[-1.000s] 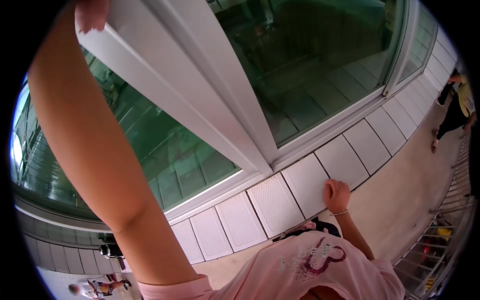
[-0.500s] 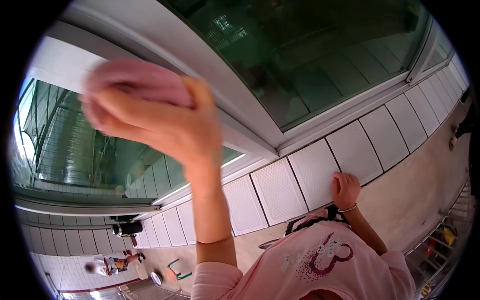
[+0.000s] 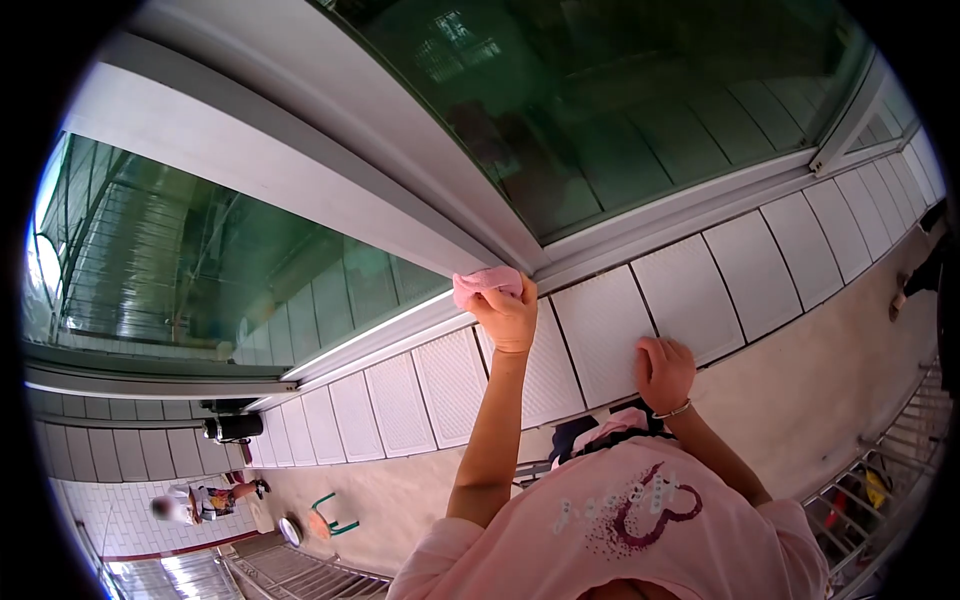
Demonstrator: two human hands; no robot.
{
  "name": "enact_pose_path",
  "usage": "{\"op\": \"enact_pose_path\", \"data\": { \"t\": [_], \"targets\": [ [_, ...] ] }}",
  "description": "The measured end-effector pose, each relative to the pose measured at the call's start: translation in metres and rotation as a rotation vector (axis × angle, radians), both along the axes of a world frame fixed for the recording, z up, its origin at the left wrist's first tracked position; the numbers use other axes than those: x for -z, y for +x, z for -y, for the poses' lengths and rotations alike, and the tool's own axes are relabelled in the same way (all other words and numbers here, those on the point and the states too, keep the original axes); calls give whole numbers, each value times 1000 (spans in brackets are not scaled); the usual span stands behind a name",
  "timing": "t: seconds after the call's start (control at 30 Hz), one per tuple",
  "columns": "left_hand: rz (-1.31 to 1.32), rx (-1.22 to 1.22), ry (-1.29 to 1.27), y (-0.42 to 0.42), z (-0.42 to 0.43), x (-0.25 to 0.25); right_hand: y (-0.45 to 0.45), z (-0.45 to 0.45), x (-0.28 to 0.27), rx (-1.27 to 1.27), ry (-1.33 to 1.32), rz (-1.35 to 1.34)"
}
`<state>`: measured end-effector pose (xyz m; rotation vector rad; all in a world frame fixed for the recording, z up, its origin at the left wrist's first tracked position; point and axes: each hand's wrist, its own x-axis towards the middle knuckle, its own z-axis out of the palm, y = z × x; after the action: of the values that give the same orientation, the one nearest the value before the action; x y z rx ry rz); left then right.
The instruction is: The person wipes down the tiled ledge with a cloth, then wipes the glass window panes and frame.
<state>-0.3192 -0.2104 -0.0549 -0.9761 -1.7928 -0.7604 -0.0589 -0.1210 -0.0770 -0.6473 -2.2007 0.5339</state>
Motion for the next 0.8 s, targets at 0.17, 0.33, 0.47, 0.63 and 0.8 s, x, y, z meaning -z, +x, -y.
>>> {"op": "enact_pose_path", "data": {
  "t": [0.17, 0.33, 0.47, 0.63, 0.8],
  "targets": [
    [458, 47, -187, 28, 43, 11, -3, 5, 0, -26, -71, 15],
    [1621, 538, 264, 73, 85, -19, -5, -11, -17, -139, -569, 69],
    [1931, 942, 204, 101, 81, -56, -29, 2, -39, -444, -1086, -236],
    [1189, 826, -342, 79, 83, -52, -67, 27, -27, -640, -1214, -287],
    [1168, 459, -185, 56, 113, -12, -96, 17, -56, -196, -459, -244]
  ]
}}
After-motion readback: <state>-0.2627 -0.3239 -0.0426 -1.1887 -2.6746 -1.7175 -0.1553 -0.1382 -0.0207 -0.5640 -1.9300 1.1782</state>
